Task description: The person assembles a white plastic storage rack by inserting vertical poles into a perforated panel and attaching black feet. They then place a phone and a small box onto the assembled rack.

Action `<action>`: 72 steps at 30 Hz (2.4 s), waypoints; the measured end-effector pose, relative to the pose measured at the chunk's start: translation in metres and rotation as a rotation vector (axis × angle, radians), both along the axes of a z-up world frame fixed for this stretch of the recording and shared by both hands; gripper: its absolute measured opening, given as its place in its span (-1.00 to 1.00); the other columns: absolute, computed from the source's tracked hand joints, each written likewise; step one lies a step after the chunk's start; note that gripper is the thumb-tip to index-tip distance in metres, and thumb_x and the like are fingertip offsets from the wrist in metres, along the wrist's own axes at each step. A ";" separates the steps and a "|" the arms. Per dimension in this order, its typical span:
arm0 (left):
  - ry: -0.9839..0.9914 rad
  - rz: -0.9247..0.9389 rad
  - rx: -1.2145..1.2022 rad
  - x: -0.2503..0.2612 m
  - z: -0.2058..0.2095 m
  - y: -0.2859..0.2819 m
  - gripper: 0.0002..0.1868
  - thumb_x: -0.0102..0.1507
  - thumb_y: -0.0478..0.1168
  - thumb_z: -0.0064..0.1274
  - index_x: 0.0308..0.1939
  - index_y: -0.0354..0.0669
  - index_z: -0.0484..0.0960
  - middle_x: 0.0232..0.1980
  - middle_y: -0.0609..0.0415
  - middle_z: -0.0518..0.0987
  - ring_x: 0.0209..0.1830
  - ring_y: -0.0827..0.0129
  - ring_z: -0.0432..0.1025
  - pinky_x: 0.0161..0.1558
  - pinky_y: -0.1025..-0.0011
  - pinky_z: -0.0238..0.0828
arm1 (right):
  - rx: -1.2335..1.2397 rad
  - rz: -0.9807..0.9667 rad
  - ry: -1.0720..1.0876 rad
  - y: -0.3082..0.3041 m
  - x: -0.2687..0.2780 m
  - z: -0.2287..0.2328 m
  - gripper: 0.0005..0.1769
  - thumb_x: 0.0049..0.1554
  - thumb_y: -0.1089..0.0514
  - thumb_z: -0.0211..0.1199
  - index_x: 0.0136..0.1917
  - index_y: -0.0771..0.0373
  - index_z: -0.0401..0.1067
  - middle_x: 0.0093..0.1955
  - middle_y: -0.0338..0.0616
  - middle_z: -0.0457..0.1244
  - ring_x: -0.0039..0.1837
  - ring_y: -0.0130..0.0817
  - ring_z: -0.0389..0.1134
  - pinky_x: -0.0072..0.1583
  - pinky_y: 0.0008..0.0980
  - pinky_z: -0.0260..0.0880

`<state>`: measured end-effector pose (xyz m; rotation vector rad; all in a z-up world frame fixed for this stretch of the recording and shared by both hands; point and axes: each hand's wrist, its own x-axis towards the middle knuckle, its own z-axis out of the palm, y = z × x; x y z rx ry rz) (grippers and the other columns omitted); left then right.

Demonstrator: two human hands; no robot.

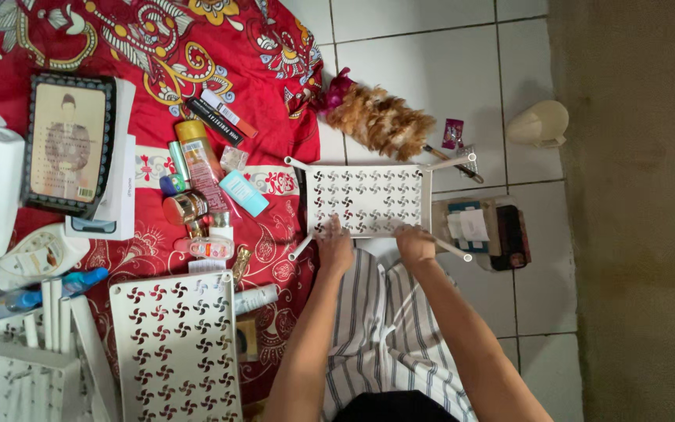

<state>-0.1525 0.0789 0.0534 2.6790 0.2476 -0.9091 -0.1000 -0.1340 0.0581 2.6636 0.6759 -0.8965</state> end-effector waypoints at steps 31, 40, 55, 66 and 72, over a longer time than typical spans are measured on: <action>-0.521 -0.181 -0.461 0.039 0.077 -0.305 -0.39 0.23 -0.29 0.13 0.40 -0.17 0.47 0.62 -0.24 -0.10 0.58 -0.34 -0.02 0.40 -0.13 0.10 | 0.662 -0.937 -0.417 -0.239 -0.002 0.072 -0.32 0.06 0.27 0.30 0.45 0.13 0.31 0.44 -0.04 0.21 0.44 0.05 0.21 0.43 0.03 0.24; -0.558 -0.178 -0.214 0.059 0.046 -0.306 -0.70 0.36 -0.27 0.04 0.17 -0.25 0.51 0.67 -0.18 -0.13 0.58 -0.37 -0.05 0.44 -0.17 0.11 | 0.505 -0.879 -0.127 -0.242 0.008 0.027 0.46 -0.18 -0.03 0.57 0.70 -0.10 -0.37 0.66 0.27 -0.17 0.57 0.31 -0.03 0.44 0.19 0.10; -0.336 -0.121 -0.304 0.056 0.054 -0.287 -0.16 0.03 -0.54 0.08 0.42 -0.41 0.25 0.66 -0.34 -0.25 0.59 -0.40 -0.10 0.47 -0.08 0.09 | 0.502 -1.162 -0.108 -0.221 0.023 0.077 0.63 -0.32 0.08 0.63 0.71 -0.24 -0.45 0.58 0.13 -0.09 0.49 0.24 0.00 0.44 0.25 0.03; -0.352 0.137 -0.449 0.058 0.078 -0.292 -0.43 0.39 -0.03 -0.09 0.40 -0.29 0.38 0.36 -0.37 0.40 0.36 -0.29 0.30 0.33 0.00 0.29 | 0.763 -1.139 -0.187 -0.224 -0.003 0.119 0.66 -0.36 -0.08 0.65 0.69 0.06 -0.43 0.49 0.25 -0.01 0.40 0.28 0.15 0.38 0.08 0.21; -0.135 0.464 -0.645 0.059 0.044 -0.303 -0.33 0.29 0.10 0.08 0.31 -0.27 0.38 0.13 -0.33 0.56 0.14 -0.18 0.47 0.14 0.07 0.40 | 1.083 -0.884 -0.205 -0.211 -0.032 0.087 0.54 -0.22 -0.12 0.61 0.68 0.19 -0.40 0.53 0.36 -0.02 0.50 0.30 0.06 0.42 0.09 0.11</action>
